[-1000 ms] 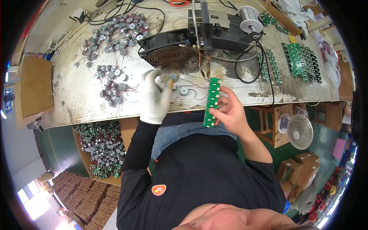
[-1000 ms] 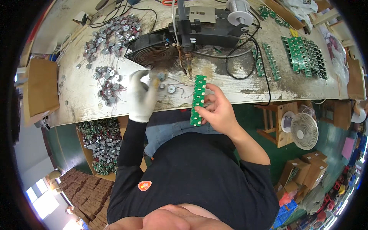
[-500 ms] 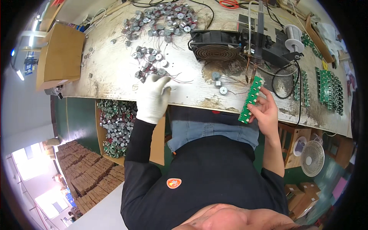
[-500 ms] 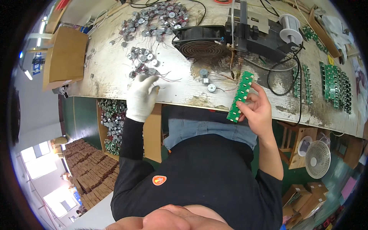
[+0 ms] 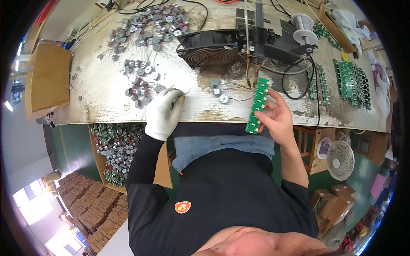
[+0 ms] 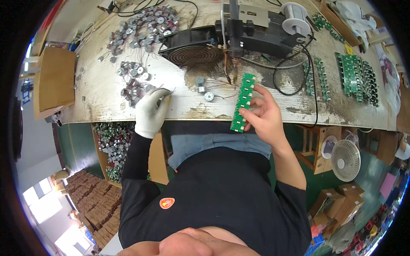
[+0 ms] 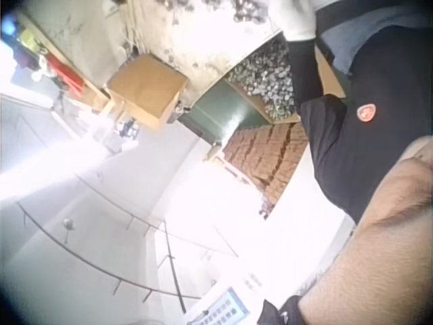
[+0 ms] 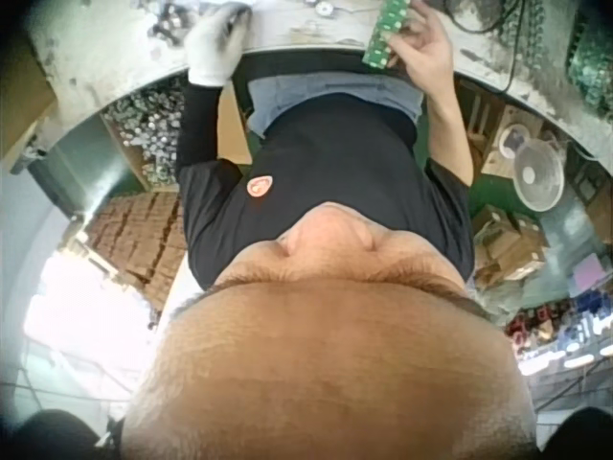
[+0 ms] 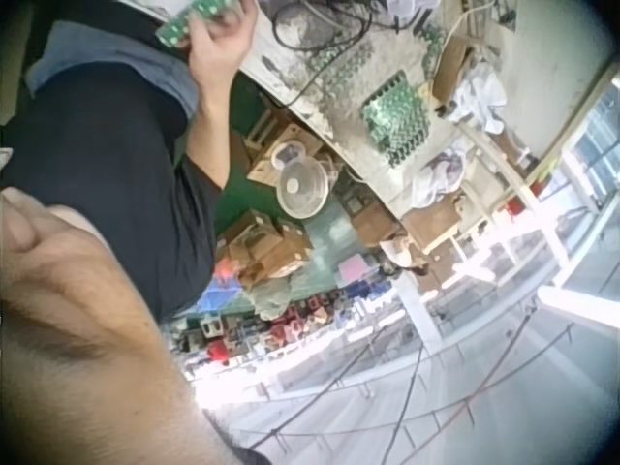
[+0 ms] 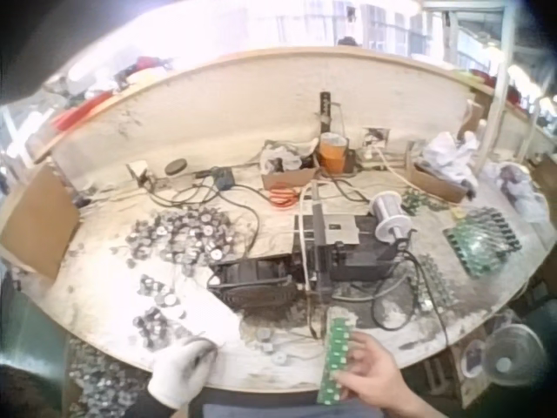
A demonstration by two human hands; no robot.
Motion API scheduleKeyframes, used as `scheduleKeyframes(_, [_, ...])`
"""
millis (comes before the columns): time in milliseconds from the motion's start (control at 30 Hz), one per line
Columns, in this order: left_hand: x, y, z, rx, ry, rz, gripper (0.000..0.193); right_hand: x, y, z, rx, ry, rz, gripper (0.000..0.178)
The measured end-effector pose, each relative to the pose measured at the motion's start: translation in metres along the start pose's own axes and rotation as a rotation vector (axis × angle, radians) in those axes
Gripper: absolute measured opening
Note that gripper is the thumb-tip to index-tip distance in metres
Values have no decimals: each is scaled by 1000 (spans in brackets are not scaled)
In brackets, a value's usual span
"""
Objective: Soldering electronic components onto small green printed circuit boards at an assembly workbench.
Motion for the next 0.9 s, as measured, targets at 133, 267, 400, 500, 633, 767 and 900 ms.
scheduleKeyframes(133, [-12, 29, 9, 63, -154, 445, 14, 3, 0, -1, 36, 3, -26, 62])
scheduleKeyframes(267, [-47, 52, 0, 158, -216, 825, 21, 3, 3, -4, 32, -26, -52, 63])
scheduleKeyframes(400, [-59, 61, -9, 234, -260, 955, 24, 1, -1, -6, 43, -54, -49, 65])
scheduleKeyframes(500, [-65, 65, -16, 304, -231, 946, 26, 0, 0, -7, 53, -65, -61, 65])
scheduleKeyframes(633, [-76, 75, -24, 345, -286, 1060, 24, 5, 1, -6, 63, -74, -58, 65])
scheduleKeyframes(767, [-77, 86, -29, 328, -234, 1060, 21, 4, 2, -5, 71, -92, -48, 67])
scheduleKeyframes(900, [-81, 87, -33, 276, -203, 1026, 19, 0, 4, -7, 67, -117, -96, 66])
Point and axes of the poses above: each hand's wrist, its own z-axis away from the middle knuckle, its own y-axis out of the palm, x = y × z, the point moved 2 cm from there along -z, towards the middle knuckle, and after that the axes turned 13 degrees about x, right-handed, at the moved point
